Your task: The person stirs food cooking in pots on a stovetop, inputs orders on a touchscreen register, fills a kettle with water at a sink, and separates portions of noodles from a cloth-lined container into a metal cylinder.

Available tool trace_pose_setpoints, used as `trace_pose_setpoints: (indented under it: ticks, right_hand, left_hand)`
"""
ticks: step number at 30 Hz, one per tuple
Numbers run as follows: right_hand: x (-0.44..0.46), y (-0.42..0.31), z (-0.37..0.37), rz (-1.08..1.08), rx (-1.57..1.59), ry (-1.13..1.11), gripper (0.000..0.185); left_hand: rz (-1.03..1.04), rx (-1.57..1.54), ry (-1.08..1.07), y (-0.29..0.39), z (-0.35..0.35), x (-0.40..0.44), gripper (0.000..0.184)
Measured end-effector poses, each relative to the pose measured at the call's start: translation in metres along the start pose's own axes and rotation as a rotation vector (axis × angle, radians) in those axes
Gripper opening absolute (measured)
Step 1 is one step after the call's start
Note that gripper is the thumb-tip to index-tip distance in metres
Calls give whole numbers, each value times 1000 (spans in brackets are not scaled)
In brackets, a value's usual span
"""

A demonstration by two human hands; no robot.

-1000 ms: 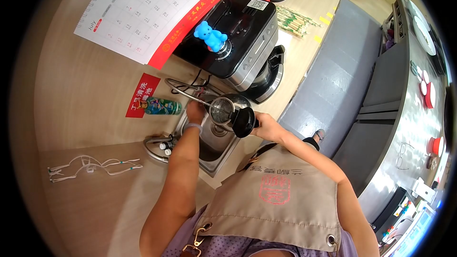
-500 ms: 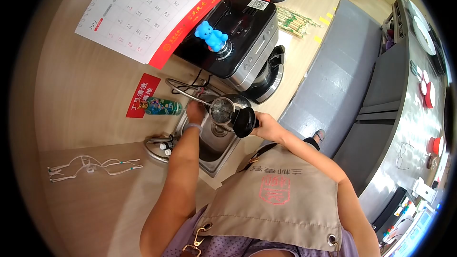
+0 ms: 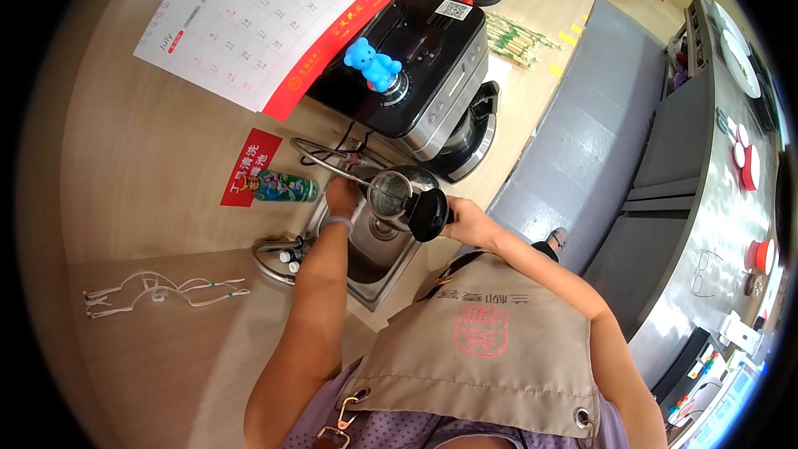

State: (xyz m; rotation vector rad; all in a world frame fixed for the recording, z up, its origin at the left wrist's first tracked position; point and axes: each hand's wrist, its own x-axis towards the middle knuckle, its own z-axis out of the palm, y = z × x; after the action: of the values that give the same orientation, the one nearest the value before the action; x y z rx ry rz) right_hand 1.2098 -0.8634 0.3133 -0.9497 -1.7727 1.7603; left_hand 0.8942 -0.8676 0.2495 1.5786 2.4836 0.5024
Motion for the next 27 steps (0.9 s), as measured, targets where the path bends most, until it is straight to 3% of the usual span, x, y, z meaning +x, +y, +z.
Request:
trace_pose_setpoints:
  ticks: [11,17,19,20,22,23,25,27]
  right_hand:
    - [-2,-7,-2,27,-14,0,39]
    - [-3,-10,-3,18,41,-8,38]
    - [-1,-9,-3,14,13,-32,42]
    - [-1,-9,-5,11,11,-35,42]
    - [-4,-20,-10,201,194,-124,47]
    - [-4,-18,-10,203,191,-131,47]
    - [-1,-18,-12,257,304,-162,56]
    - [-4,-31,-15,287,238,-152,60]
  left_hand:
    - [62,102,-8,-10,5,4,24]
    - [220,141,-58,-9,-7,3,20]
    - [289,-46,154,-18,-10,7,11]
    - [288,-47,159,-22,-13,12,11]
    - [63,-894,122,-29,-21,21,15]
    - [56,-894,128,-33,-25,23,15]
    - [-61,-268,98,-55,-19,29,14]
    - [-67,-212,89,-61,-14,28,15]
